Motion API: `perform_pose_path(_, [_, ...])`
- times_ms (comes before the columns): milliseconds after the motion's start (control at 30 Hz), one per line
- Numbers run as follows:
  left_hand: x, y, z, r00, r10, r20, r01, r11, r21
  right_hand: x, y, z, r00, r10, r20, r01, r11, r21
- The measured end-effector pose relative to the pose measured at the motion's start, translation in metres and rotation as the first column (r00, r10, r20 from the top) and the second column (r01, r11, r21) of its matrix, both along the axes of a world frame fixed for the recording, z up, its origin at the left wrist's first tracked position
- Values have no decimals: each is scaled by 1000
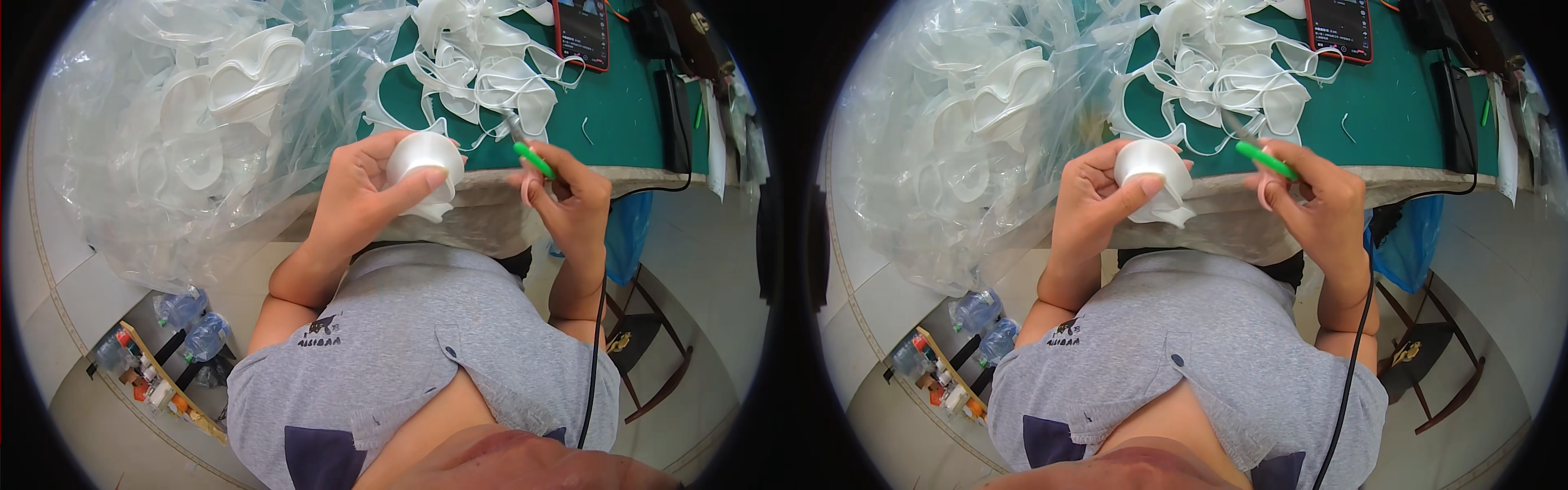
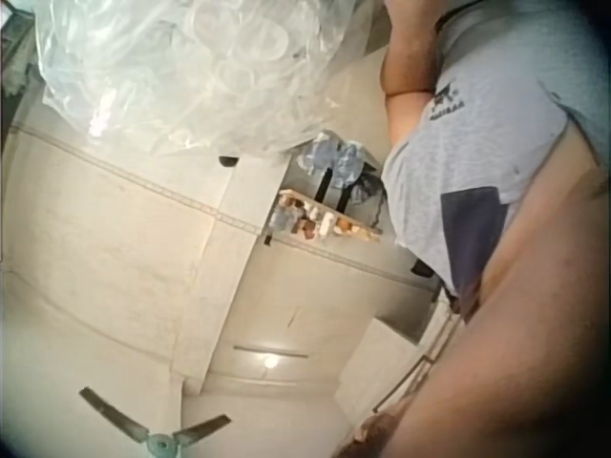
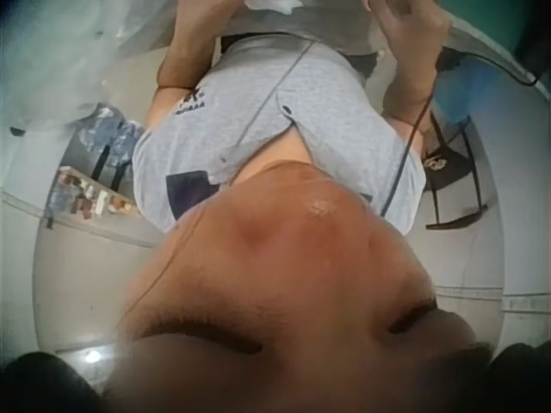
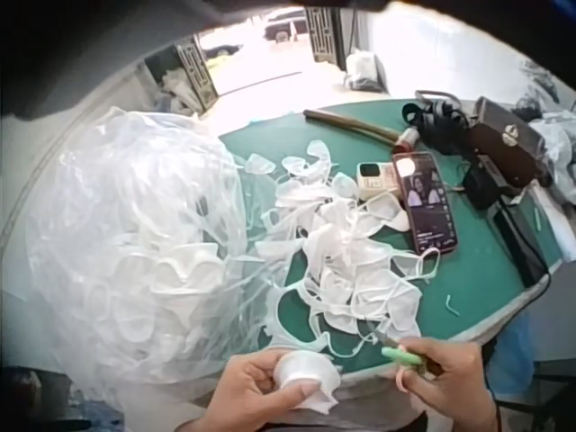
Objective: Trimming and cleaning excess material from white plastic molded parts using a deburring tool and scissors.
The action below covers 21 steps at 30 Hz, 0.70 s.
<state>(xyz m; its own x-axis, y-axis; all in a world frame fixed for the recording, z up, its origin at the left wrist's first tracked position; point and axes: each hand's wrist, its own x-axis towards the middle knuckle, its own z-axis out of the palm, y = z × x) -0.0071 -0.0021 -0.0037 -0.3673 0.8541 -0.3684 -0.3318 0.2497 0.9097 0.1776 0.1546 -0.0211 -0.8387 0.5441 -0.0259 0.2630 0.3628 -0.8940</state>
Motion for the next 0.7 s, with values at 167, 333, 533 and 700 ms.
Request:
perform_pose_path(167, [-4, 2, -5, 976, 106, 191, -133, 982, 134, -4, -4, -5, 977, -204, -58, 196, 973, -120])
perform_pose_path(333, [-3, 1, -9, 956, 132, 261, -177, 971, 158, -10, 2, -12, 974, -214, -68, 223, 958, 182])
perform_pose_path(533, [-5, 1, -14, 899, 124, 419, -207, 966, 158, -21, 4, -16, 934, -352, 66, 351, 936, 25])
perform_pose_path(700, [-5, 1, -19, 841, 162, 516, -269, 953, 138, -25, 1, -9, 941, -338, -27, 336, 940, -59])
